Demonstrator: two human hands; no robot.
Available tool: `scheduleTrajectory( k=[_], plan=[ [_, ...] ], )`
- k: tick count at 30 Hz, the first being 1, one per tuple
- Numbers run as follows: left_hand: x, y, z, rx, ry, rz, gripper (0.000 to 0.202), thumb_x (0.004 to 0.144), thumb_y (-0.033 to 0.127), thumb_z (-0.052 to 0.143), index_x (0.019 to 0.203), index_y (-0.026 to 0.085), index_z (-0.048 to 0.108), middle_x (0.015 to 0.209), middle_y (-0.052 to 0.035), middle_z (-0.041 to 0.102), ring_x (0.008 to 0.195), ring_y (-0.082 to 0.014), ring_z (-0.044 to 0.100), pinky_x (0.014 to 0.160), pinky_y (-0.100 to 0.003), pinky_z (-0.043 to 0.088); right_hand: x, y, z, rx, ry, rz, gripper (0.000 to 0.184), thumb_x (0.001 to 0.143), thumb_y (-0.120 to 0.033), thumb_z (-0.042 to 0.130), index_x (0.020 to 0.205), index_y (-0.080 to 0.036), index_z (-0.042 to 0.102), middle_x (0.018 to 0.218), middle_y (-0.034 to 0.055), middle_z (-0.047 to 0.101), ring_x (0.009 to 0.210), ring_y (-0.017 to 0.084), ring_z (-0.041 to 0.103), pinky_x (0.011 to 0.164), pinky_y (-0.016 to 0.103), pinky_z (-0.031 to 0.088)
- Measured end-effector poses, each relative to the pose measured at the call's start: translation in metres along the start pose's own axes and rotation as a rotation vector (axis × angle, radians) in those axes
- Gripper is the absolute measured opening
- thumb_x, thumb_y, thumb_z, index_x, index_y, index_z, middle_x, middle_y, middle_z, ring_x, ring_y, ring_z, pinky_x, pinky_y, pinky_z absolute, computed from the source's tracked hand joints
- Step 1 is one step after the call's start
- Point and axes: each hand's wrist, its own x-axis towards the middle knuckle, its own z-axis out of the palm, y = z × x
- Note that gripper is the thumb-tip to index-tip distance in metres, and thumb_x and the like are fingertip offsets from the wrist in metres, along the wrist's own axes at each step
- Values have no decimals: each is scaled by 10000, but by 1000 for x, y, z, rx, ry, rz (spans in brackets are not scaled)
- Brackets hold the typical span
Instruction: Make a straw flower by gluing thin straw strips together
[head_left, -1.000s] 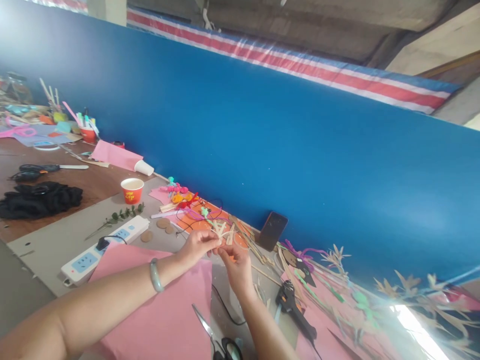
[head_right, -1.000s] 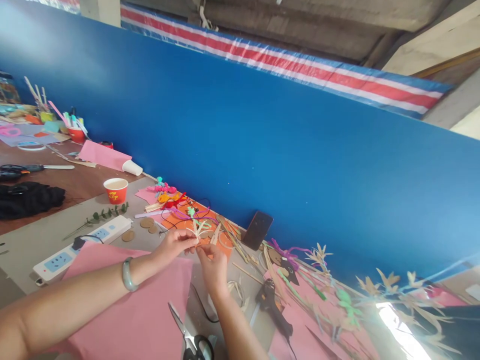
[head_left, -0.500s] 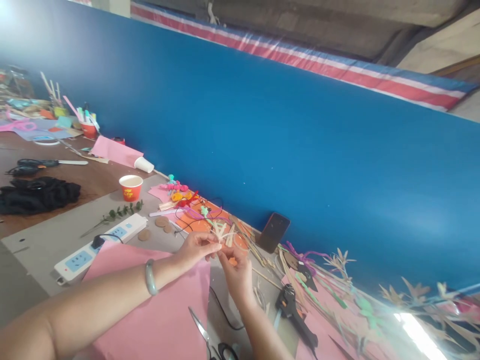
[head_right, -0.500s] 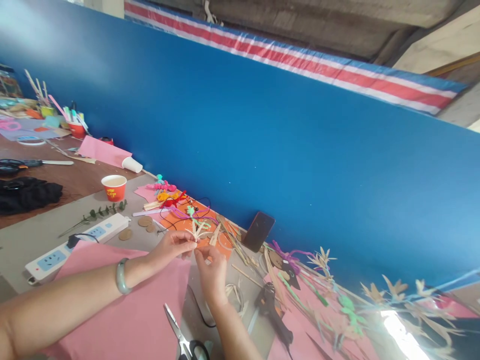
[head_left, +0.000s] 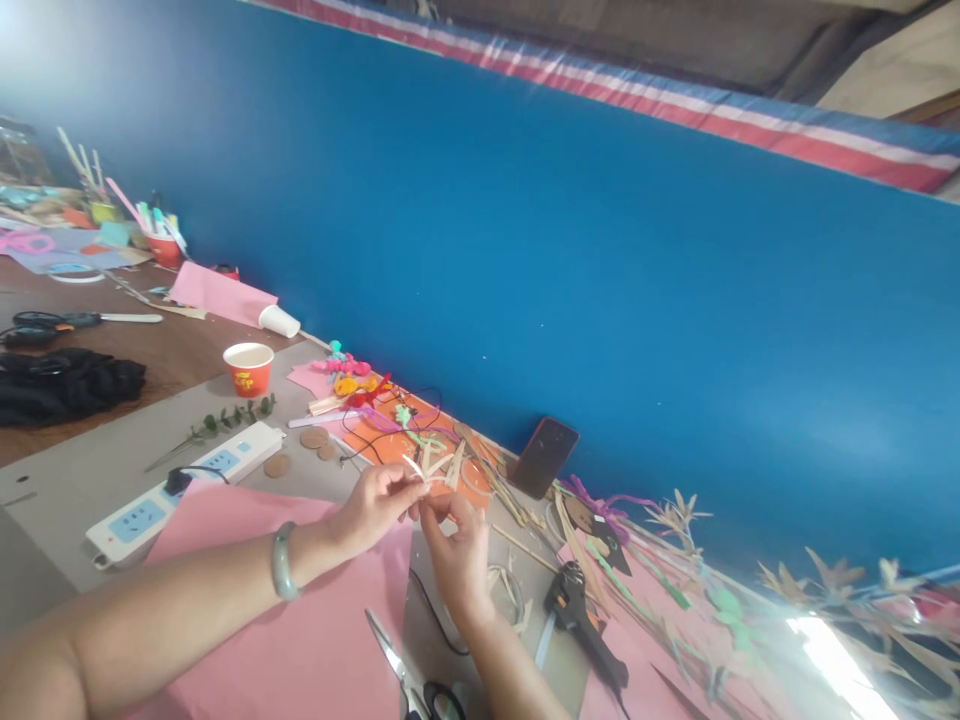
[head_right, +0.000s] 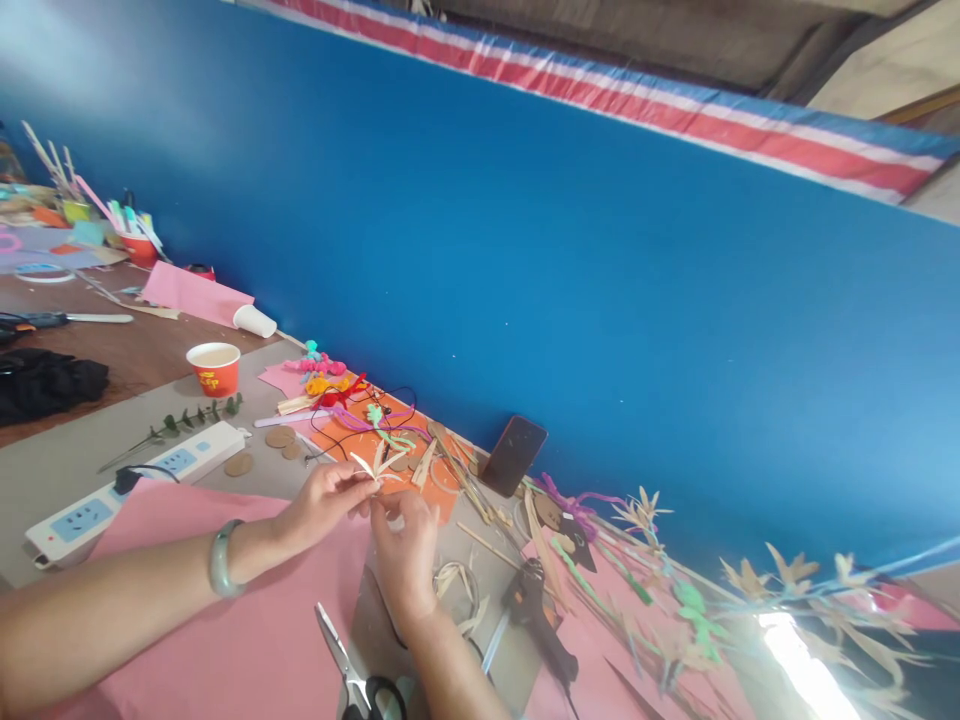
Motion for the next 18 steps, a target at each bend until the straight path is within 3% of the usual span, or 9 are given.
scheduleTrajectory(
  k=[8, 15, 18],
  plan=[
    [-4, 8, 0, 53, 17, 91, 317, 848, 374, 571, 618, 157, 541, 557, 18, 539, 554, -107, 520, 562, -216, 415, -1, -3, -1, 88, -25, 13, 189, 817, -278, 588, 656, -219, 666, 694, 9, 697, 678, 178, 593, 761, 314, 391],
    [-1, 9, -8, 154, 48, 218, 286, 870, 355, 546, 662, 160, 571, 607, 0, 542, 570, -111, 518, 563, -216, 408, 1, -3, -6, 150, 69, 56, 137, 742, -271, 655, 636, -194, 617, 640, 9, 655, 634, 177, 578, 700, 301, 427],
    [1, 3, -12, 225, 61, 262, 296, 885, 353, 513, 663, 166, 571, 648, -18, 558, 601, -125, 523, 563, -221, 404, 1, -6, -11, 257, 11, 74, 142, 781, -291, 624, 684, -188, 635, 689, 19, 664, 685, 181, 587, 701, 286, 436]
  ],
)
